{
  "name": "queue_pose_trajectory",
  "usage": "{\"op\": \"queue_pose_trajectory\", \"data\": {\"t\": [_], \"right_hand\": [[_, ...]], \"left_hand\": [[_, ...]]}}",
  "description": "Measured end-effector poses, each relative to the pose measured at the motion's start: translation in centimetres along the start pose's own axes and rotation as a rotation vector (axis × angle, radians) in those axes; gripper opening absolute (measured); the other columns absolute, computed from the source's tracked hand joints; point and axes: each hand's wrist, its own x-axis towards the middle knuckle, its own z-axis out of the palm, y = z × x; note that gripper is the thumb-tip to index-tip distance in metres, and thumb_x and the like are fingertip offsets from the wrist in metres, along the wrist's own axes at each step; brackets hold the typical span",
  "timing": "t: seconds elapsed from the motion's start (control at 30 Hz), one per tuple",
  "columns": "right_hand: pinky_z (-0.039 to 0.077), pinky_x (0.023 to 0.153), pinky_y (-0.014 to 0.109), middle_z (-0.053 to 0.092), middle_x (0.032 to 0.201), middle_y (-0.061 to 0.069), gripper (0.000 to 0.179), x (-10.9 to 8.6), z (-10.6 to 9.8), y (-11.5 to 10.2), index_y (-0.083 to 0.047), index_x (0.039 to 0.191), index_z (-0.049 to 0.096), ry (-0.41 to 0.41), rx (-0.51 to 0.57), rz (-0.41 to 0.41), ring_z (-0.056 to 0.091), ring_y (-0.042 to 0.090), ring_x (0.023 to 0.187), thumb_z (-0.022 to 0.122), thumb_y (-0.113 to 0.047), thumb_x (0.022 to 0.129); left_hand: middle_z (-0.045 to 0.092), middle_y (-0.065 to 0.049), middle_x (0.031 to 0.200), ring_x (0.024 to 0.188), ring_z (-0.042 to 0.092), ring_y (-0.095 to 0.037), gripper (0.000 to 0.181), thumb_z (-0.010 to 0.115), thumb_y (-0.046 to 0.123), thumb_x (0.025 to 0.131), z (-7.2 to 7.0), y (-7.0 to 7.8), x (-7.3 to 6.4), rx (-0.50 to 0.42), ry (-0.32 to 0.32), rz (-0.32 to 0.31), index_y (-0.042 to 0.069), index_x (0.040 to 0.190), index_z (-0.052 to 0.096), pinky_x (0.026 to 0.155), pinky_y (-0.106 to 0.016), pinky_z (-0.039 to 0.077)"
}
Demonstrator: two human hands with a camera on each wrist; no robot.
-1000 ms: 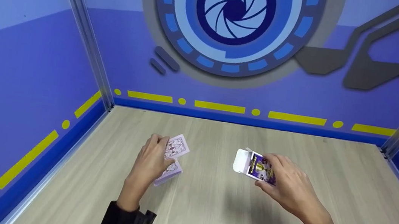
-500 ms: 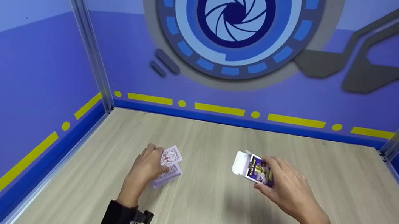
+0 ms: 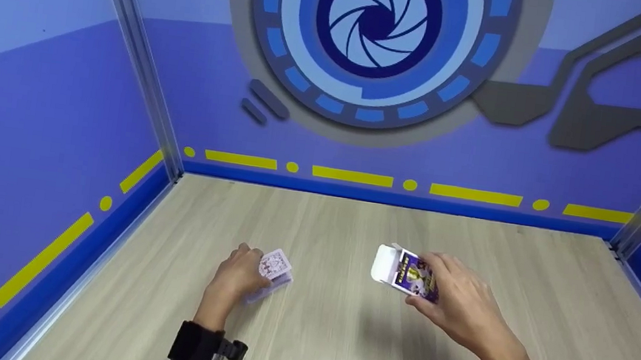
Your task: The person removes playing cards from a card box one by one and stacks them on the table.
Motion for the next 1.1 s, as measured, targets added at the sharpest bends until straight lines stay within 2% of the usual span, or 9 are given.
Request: {"op": "queue_pose_trajectory", "data": {"t": [0.2,0.47,0.7,1.1], "right_hand": [[0.053,0.072,0.043,0.066,0.120,0.012,0.068,-0.1,-0.1,-0.1,-0.005,0.131,0.062,-0.017,0.002,0.013,0.063,0.025,0.099,0.093,-0.032,0.077],[0.053,0.072,0.045,0.067,0.119,0.011,0.068,-0.1,0.1,-0.1,-0.006,0.131,0.062,-0.025,-0.007,0.010,0.064,0.026,0.099,0.092,-0.033,0.077],[0.053,0.072,0.046,0.067,0.117,0.012,0.069,-0.1,0.1,-0.2,-0.004,0.131,0.062,-0.021,-0.020,-0.006,0.064,0.026,0.097,0.092,-0.033,0.077],[0.053,0.072,0.044,0.067,0.117,0.012,0.067,-0.2,0.0,-0.1,-0.005,0.130,0.062,-0.032,-0.008,-0.009,0.064,0.025,0.095,0.092,-0.033,0.077]], "left_hand": [[0.056,-0.016,0.103,0.096,0.055,-0.030,0.054,0.089,0.014,0.077,0.4,-0.4,0.0,0.009,-0.009,-0.001,-0.008,0.121,0.065,0.089,-0.054,0.049],[0.056,-0.015,0.101,0.095,0.055,-0.030,0.056,0.089,0.012,0.076,1.0,-0.5,0.1,0.015,-0.022,-0.009,-0.008,0.122,0.065,0.089,-0.052,0.049],[0.057,-0.017,0.103,0.098,0.056,-0.033,0.057,0.090,0.012,0.075,1.4,-0.6,0.2,0.070,-0.047,-0.013,-0.009,0.120,0.064,0.091,-0.052,0.049],[0.057,-0.017,0.099,0.095,0.057,-0.033,0.050,0.089,0.009,0.075,1.8,-0.8,0.5,0.098,-0.040,-0.002,-0.011,0.114,0.065,0.089,-0.052,0.051]]}}
